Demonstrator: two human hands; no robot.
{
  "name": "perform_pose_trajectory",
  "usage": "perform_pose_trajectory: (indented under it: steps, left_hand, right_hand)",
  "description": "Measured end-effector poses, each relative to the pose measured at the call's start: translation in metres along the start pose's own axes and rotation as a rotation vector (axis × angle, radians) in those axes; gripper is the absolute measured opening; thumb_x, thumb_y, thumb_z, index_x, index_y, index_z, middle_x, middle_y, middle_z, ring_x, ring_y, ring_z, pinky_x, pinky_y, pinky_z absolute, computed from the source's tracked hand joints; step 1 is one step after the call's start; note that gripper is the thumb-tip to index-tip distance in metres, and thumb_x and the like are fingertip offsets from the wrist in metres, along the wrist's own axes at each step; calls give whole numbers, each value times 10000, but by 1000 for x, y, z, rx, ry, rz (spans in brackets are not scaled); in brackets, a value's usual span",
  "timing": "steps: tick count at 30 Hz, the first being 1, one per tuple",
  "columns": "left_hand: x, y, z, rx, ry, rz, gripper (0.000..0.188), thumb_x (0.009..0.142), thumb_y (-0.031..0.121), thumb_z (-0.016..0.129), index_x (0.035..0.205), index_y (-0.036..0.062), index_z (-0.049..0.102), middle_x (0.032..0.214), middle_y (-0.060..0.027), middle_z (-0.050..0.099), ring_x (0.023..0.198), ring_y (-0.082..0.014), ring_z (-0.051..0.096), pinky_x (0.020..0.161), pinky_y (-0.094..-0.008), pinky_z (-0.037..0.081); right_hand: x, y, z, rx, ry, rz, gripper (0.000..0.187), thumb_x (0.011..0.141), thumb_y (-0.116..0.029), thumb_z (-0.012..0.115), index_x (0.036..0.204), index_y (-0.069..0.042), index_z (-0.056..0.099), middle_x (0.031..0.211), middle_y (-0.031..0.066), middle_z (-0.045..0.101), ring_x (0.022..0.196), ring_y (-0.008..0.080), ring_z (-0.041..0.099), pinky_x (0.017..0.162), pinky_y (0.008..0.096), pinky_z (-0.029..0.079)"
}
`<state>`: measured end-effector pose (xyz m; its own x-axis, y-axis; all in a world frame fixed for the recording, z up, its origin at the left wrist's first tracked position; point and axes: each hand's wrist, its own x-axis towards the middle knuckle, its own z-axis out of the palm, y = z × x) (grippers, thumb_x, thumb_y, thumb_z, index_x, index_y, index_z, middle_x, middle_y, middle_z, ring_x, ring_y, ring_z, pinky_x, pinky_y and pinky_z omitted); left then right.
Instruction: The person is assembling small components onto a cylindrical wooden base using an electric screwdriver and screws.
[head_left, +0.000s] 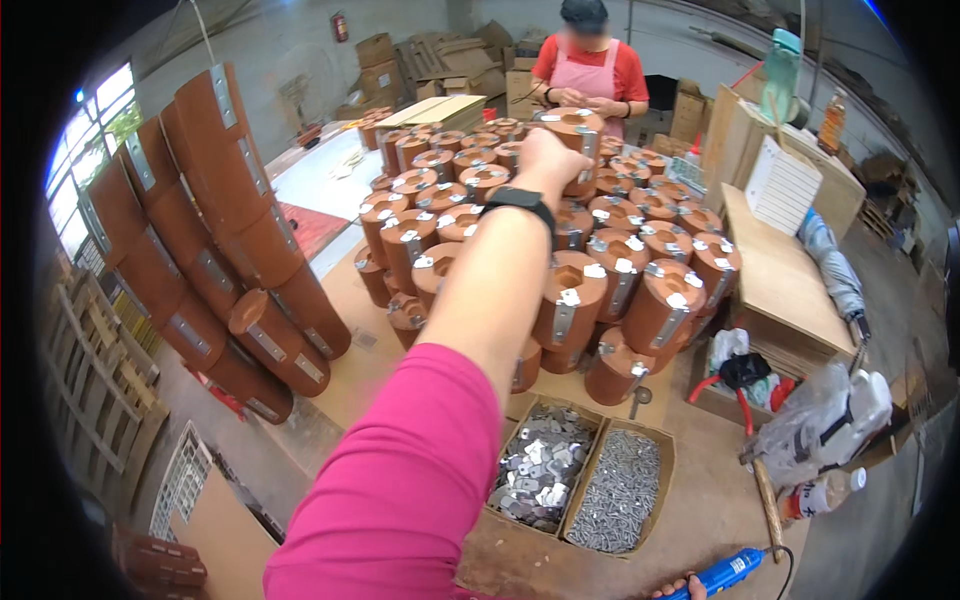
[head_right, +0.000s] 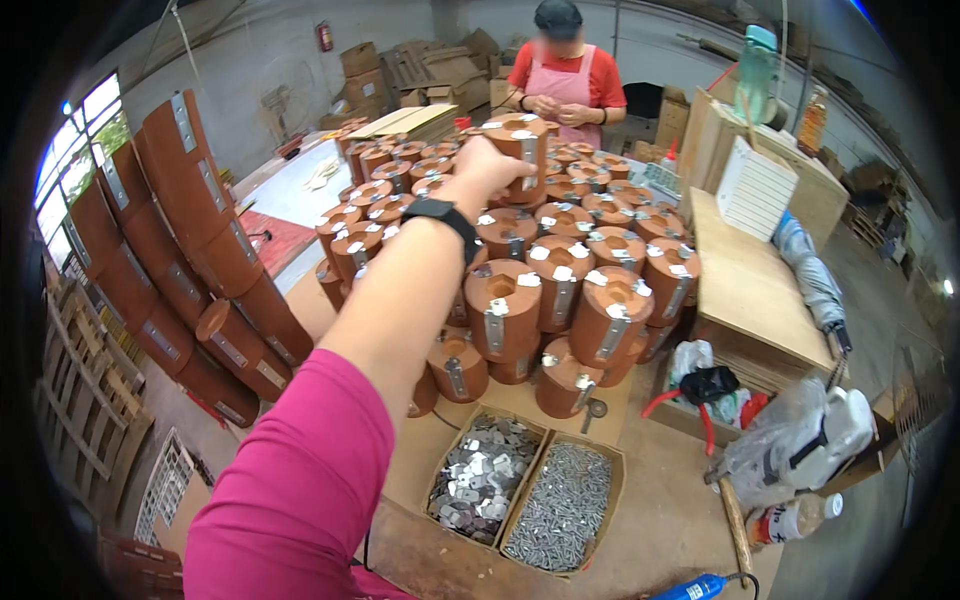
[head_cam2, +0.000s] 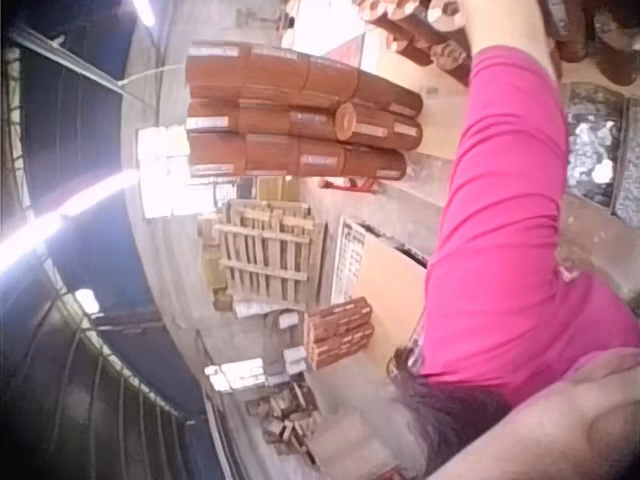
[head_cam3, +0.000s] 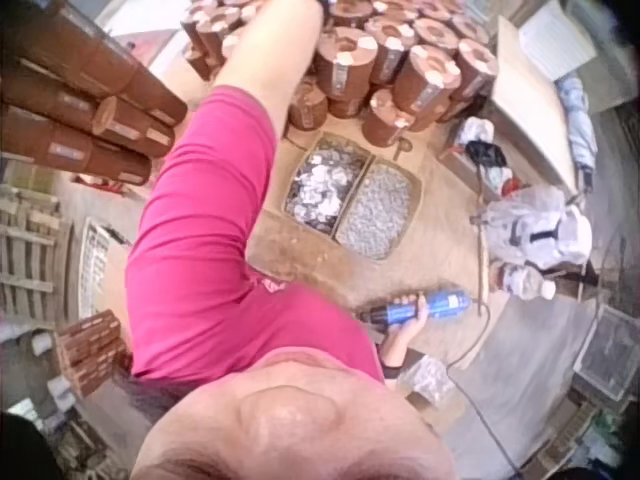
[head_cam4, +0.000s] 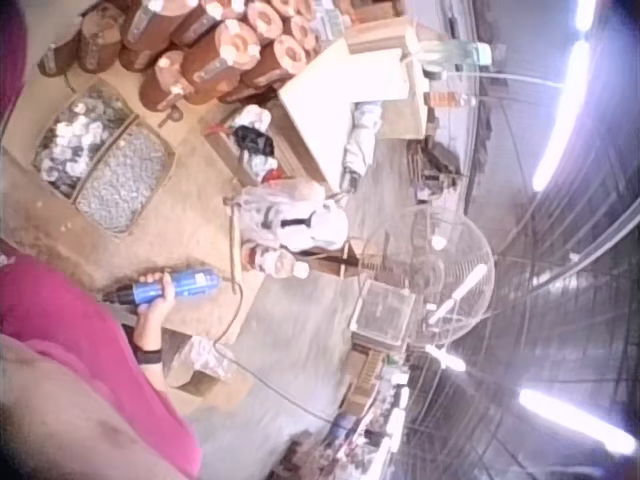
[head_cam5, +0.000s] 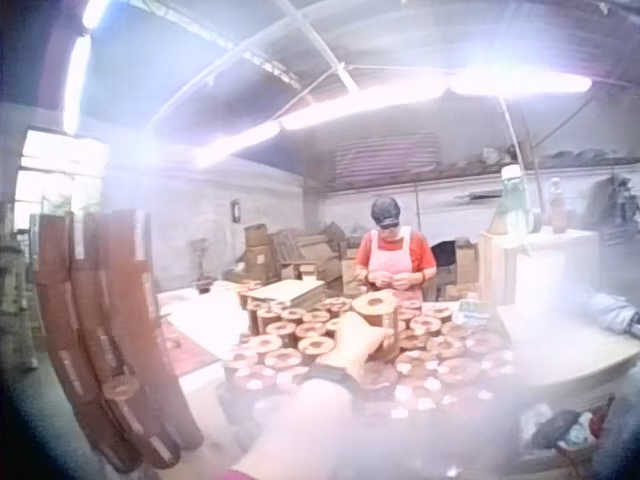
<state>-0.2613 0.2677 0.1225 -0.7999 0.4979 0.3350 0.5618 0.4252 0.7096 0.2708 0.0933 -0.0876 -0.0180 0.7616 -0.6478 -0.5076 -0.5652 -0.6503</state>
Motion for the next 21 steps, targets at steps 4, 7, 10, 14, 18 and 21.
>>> perform_pose_trajectory:
  steps: [4, 7, 10, 14, 18, 21]
  left_hand:
    - [27, -4, 23, -44, -106, -54, 676, 535, 345, 746, 1033, -51, 517, 1078, -203, 530, 984, -247, 544, 840, -304, 432]
    - [10, 10, 0, 70, -297, 82, 733, 578, 431, 682, 1083, -64, 488, 1061, -205, 540, 977, -259, 545, 855, -314, 420]
    - [-39, 32, -62, 46, -350, 160, 732, 585, 432, 672, 1091, -61, 481, 1035, -215, 551, 953, -269, 551, 829, -307, 428]
    - [-92, 5, -149, -105, -276, 302, 836, 567, 418, 701, 1176, -62, 388, 1054, -211, 534, 949, -267, 548, 791, -303, 446]
    - [-171, -52, -241, 383, 22, 194, 571, 658, 381, 658, 1068, 10, 519, 971, -178, 579, 882, -257, 576, 743, -321, 456]
    - [-204, -122, -278, 725, 199, -44, 461, 671, 362, 637, 973, 24, 557, 968, -152, 528, 939, -298, 509, 785, -369, 428]
  right_hand:
    - [-1, -4, -1, -25, -38, -3, 155, 744, -212, 549, 809, -88, 482, 635, 16, 443, 568, 150, 417, 555, 303, 386]
    - [1, -4, -3, -37, -36, 6, 159, 746, -223, 546, 803, -88, 485, 623, 19, 442, 561, 151, 415, 552, 301, 388]
    - [-1, -6, 0, -49, -32, 4, 166, 747, -236, 547, 782, -85, 487, 610, 24, 444, 554, 156, 419, 544, 297, 391]
    - [5, -6, 4, -66, -77, -25, 163, 750, -227, 544, 756, -76, 481, 600, 30, 451, 546, 156, 433, 523, 287, 391]
    - [-9, -6, 15, -60, -72, -64, 145, 750, -201, 541, 723, -76, 473, 587, 31, 451, 535, 155, 439, 511, 283, 390]
    - [-11, -4, 18, -58, -59, -84, 143, 750, -190, 537, 703, -79, 461, 579, 35, 439, 522, 160, 425, 506, 284, 383]
